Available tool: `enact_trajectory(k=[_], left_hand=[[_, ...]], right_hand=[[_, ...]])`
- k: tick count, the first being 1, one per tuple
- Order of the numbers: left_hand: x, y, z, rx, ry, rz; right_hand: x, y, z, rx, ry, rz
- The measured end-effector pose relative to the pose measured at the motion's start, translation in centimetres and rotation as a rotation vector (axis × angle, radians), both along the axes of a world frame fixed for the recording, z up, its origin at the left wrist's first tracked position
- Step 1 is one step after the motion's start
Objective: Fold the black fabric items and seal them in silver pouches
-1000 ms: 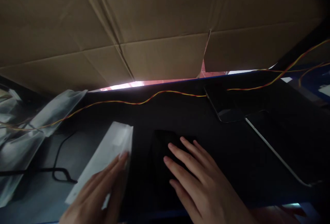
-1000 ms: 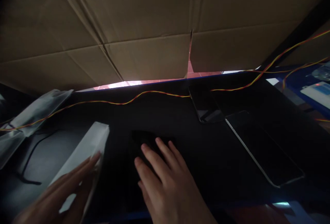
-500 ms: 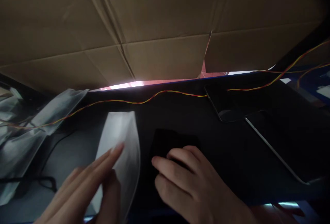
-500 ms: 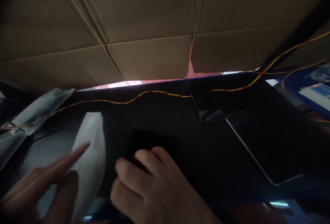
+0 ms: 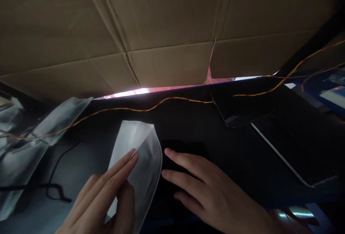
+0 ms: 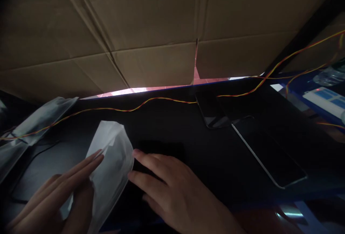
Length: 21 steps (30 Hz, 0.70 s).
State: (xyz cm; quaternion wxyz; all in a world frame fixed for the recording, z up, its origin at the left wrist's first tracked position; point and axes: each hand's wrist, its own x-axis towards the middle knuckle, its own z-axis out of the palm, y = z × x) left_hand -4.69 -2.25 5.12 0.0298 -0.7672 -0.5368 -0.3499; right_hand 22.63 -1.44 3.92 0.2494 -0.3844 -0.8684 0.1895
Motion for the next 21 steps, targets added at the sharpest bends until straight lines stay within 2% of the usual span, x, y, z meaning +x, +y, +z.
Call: enact_trajectory(k=[3, 7, 10, 12, 14, 16, 17, 21], left_hand=[[1.3, 0.3, -0.1, 0.014, 0.046, 0.029], [0.8, 0.7, -1.2, -0.043, 0.104, 0.067], [0.8, 0.8, -1.5, -0.029, 0.124, 0.054], [1.3, 0.7, -1.5, -0.03, 0.139, 0.019], [2.2, 0.6, -1.6, -0.029, 0.149, -0.025], [3.1, 0.3, -1.8, -0.028, 0.131, -0.07], [3.5, 0.2, -1.9, -0.028, 0.105, -0.093], [4.7, -0.1, -2.3, -0.083, -0.046, -0.143]], right_hand=[[0.3, -1.8, -0.5, 0.113, -0.129, -0.012], [1.3, -3.7, -1.8, 0.323, -0.197, 0.003], [2.8, -4.1, -1.7, 0.282, -0.15, 0.042], [3.7, -4.1, -0.9, 0.195, -0.071, -0.055], [4.1, -3.9, -0.1, 0.129, 0.037, -0.247], [3.7, -3.6, 0.6, 0.127, 0.131, -0.398], [3.2, -3.4, 0.8, 0.149, 0.152, -0.41], [0.1, -2.4, 0.1, 0.314, 0.091, -0.241]])
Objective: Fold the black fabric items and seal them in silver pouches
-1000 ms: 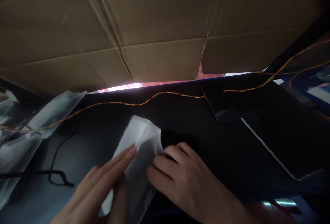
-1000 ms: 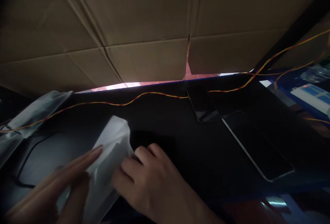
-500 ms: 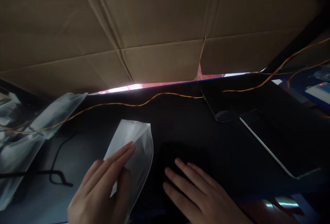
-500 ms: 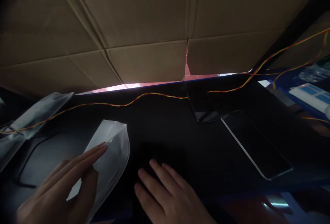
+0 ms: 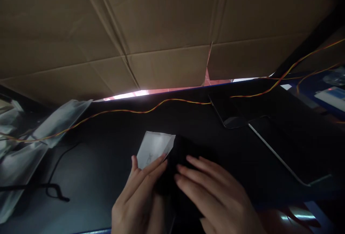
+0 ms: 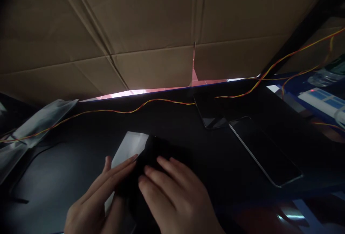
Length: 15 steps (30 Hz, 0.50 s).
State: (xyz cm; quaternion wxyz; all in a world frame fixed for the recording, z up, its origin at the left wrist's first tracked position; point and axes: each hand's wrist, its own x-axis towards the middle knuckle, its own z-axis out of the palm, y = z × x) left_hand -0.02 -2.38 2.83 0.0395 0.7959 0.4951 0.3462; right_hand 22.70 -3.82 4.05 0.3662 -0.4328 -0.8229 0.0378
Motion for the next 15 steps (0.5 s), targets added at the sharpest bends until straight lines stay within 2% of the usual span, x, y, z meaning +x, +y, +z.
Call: enact_trajectory(k=[2, 5, 8, 10, 13, 15], left_hand=[[0.3, 0.0, -0.1, -0.053, -0.072, 0.029], [0.4, 0.2, -0.4, -0.08, -0.142, 0.034], [0.2, 0.3, -0.6, -0.098, -0.126, 0.01], [-0.3, 0.4, -0.4, -0.119, -0.051, -0.053], [-1.9, 0.8, 0.4, -0.093, 0.063, -0.16], [-3.0, 1.3, 0.7, -0.077, 0.146, -0.14]], right_hand=[[-1.3, 0.3, -0.5, -0.054, -0.084, 0.062], [-1.8, 0.6, -0.3, -0.227, -0.184, 0.198], [-1.2, 1.4, 0.5, -0.31, -0.193, 0.334], [-0.9, 2.0, 1.0, -0.365, -0.167, 0.406], [-0.9, 2.4, 1.3, -0.455, -0.113, 0.35], [-1.3, 2.3, 1.0, -0.434, -0.126, 0.256]])
